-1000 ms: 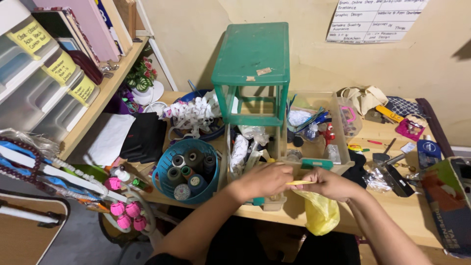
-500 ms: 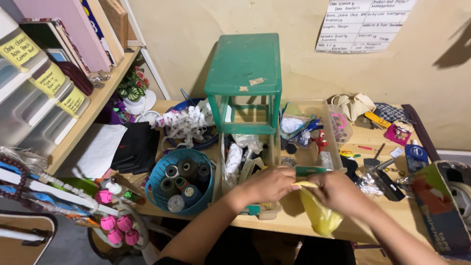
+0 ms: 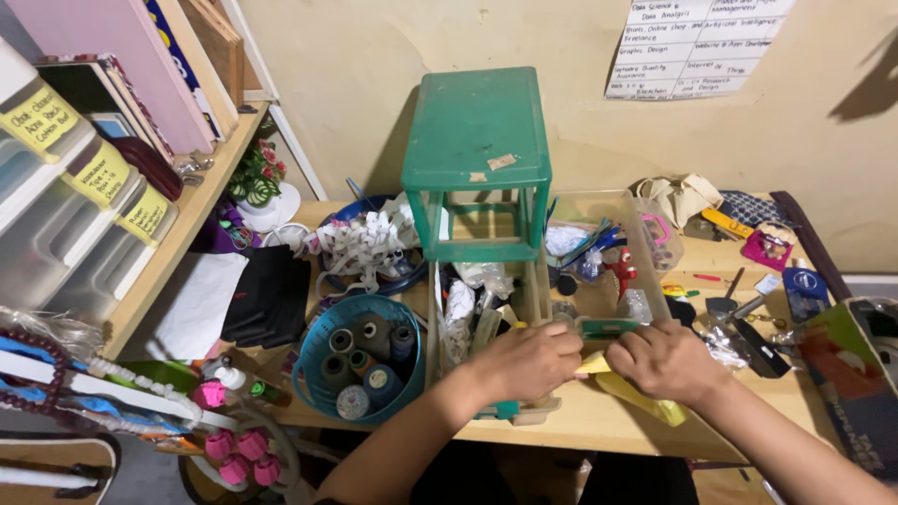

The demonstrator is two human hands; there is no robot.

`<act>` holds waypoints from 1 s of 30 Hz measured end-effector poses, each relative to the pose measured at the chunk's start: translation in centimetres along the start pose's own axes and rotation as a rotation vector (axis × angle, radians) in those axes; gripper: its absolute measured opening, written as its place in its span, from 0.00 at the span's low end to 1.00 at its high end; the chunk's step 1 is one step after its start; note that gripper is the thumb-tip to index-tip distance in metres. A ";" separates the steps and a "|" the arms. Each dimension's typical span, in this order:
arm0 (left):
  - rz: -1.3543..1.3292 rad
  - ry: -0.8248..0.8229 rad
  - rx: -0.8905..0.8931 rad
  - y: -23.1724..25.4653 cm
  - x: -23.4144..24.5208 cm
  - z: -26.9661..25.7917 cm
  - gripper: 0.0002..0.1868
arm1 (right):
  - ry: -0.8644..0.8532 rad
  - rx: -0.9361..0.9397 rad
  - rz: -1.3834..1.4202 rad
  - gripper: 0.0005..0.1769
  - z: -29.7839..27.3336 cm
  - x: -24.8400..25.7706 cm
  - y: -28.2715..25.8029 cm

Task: The person organizes various craft and sewing supplies on a desk, handling thread spools, small plastic containers, and small metal parts. The person places items into a yellow plastic bag and sorts other items into organizers.

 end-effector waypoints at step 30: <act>-0.686 0.699 0.702 -5.4 -4.6 2.9 0.18 | 0.640 -1.321 1.770 0.09 -8.2 -2.5 8.7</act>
Point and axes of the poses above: each hand's wrist, its own z-axis towards the middle knuckle, its own x-axis out of the back of the hand, y = z × x, the point moved 10 cm from there along z, towards the middle knuckle, and after that the axes turned 8 degrees about -x, right-handed, at the moved point
